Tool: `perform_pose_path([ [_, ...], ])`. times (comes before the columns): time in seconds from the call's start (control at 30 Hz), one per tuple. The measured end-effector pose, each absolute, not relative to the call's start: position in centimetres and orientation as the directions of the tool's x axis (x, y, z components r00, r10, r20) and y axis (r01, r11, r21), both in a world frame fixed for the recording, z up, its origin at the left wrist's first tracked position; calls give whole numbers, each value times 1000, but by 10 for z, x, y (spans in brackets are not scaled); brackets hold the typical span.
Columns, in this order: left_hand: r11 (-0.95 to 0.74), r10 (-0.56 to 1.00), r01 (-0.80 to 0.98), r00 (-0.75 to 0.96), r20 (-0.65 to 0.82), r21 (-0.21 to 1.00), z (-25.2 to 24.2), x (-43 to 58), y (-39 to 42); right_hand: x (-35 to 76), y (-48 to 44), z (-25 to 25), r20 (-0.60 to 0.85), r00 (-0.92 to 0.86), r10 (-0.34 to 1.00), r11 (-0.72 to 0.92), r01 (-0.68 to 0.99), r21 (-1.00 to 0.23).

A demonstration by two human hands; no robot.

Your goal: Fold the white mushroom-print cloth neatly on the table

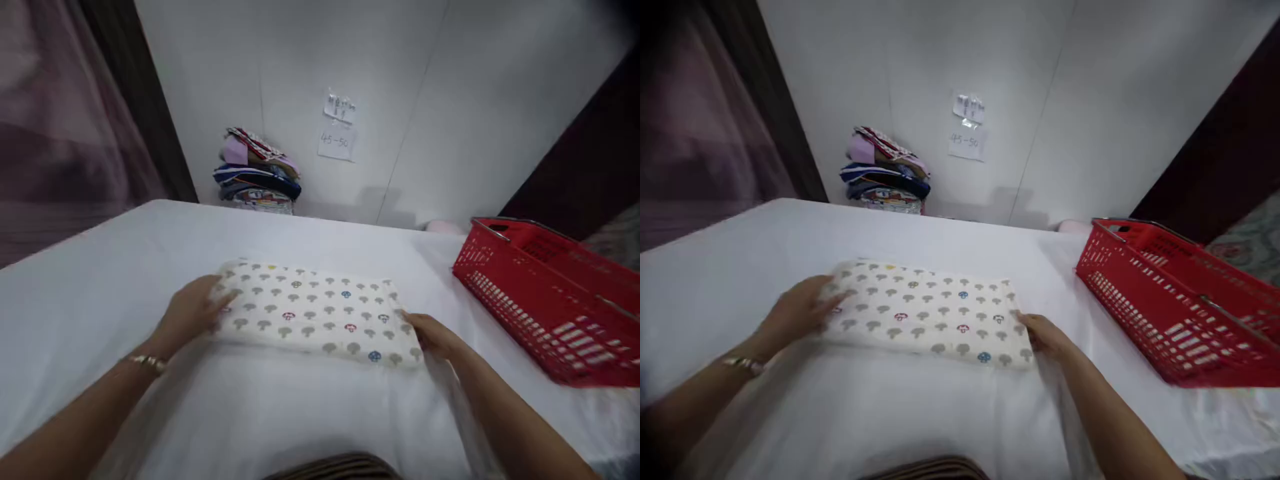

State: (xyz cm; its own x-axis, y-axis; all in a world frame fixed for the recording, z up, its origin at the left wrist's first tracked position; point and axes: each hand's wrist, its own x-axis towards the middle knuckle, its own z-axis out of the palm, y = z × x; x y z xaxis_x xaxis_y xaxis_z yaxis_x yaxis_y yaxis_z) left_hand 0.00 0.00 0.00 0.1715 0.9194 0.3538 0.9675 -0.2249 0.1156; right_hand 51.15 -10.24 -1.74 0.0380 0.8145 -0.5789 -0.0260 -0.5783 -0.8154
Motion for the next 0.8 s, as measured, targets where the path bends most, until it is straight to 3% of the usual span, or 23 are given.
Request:
perform_pose_path([
  [0.13,-575,791,818,548,272,25,-23,35,-37,509,-109,-19,-545,-10,838,-544,-92,-834],
  [0.23,-728,675,685,708,207,26,-26,62,-51,507,-110,-15,-525,-88,847,-532,-152,-833],
  [0.47,-722,676,692,701,228,13,-16,54,-42,479,-153,-17,-493,-59,868,-492,-234,-839],
  [0.63,-655,740,755,648,181,-26,-20,18,-48,446,-207,-23,-471,-212,856,-516,-306,-800],
  [0.8,-660,750,748,651,121,69,-17,61,-85,453,-200,-15,-424,-107,900,-427,-416,-802],
])
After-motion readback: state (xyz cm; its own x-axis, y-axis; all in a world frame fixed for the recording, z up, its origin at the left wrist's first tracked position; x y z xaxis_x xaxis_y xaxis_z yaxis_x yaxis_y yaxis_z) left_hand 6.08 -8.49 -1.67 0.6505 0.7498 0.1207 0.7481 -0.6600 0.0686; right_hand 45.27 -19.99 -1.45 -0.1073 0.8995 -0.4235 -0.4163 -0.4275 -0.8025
